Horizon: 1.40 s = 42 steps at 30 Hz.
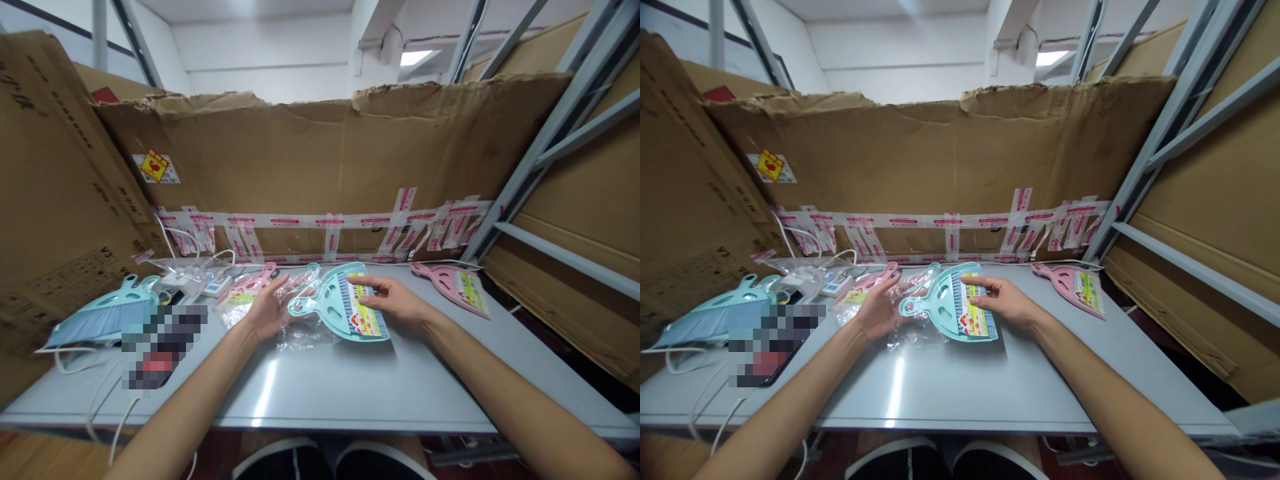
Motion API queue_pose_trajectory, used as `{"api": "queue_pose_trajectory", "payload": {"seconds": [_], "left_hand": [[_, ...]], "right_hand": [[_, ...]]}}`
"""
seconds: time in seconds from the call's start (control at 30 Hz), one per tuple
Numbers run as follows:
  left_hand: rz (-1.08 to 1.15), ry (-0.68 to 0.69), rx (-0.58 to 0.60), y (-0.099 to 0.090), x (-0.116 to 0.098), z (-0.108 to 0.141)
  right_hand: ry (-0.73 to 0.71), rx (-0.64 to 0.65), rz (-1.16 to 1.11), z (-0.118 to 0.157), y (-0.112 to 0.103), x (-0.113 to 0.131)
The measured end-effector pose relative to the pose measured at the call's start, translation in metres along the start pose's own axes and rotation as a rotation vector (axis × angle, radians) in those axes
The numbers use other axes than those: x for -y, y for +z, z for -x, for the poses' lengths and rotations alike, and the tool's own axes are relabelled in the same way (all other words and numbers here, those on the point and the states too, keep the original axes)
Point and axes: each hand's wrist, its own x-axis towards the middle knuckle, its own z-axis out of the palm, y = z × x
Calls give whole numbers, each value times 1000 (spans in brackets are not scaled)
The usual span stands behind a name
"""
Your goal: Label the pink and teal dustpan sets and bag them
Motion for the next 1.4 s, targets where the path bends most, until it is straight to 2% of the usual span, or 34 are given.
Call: {"api": "queue_pose_trajectory", "payload": {"seconds": [0.13, 0.37, 0.5, 0.57, 0.73, 0.9, 1.0, 1.13, 1.3, 1.4], "left_hand": [[47, -6, 103, 7, -4, 5], [23, 3, 176, 16, -4, 12], [58, 8, 210, 20, -2, 12], [76, 35, 182, 19, -2, 12], [63, 132, 6, 10, -7, 7], [-23, 196, 52, 4, -3, 0], [-115, 257, 30, 4, 5, -6], [-197, 263, -35, 2, 11, -11], [-233, 272, -71, -1, 8, -12], [-283, 223, -69, -1, 6, -9]], "right_hand": [[2, 32, -5, 1, 1, 0], [31, 121, -13, 3, 10, 2], [28, 90, -60, 2, 18, -3], [1, 24, -93, 0, 20, -5], [-95, -161, -149, -6, 18, -9], [-168, -283, -81, -8, 9, -9], [-136, -240, -39, -7, 9, -9], [-134, -169, 5, -5, 15, -10], [-126, -119, 50, -5, 18, -12], [-126, -67, 83, -4, 20, -12]]}}
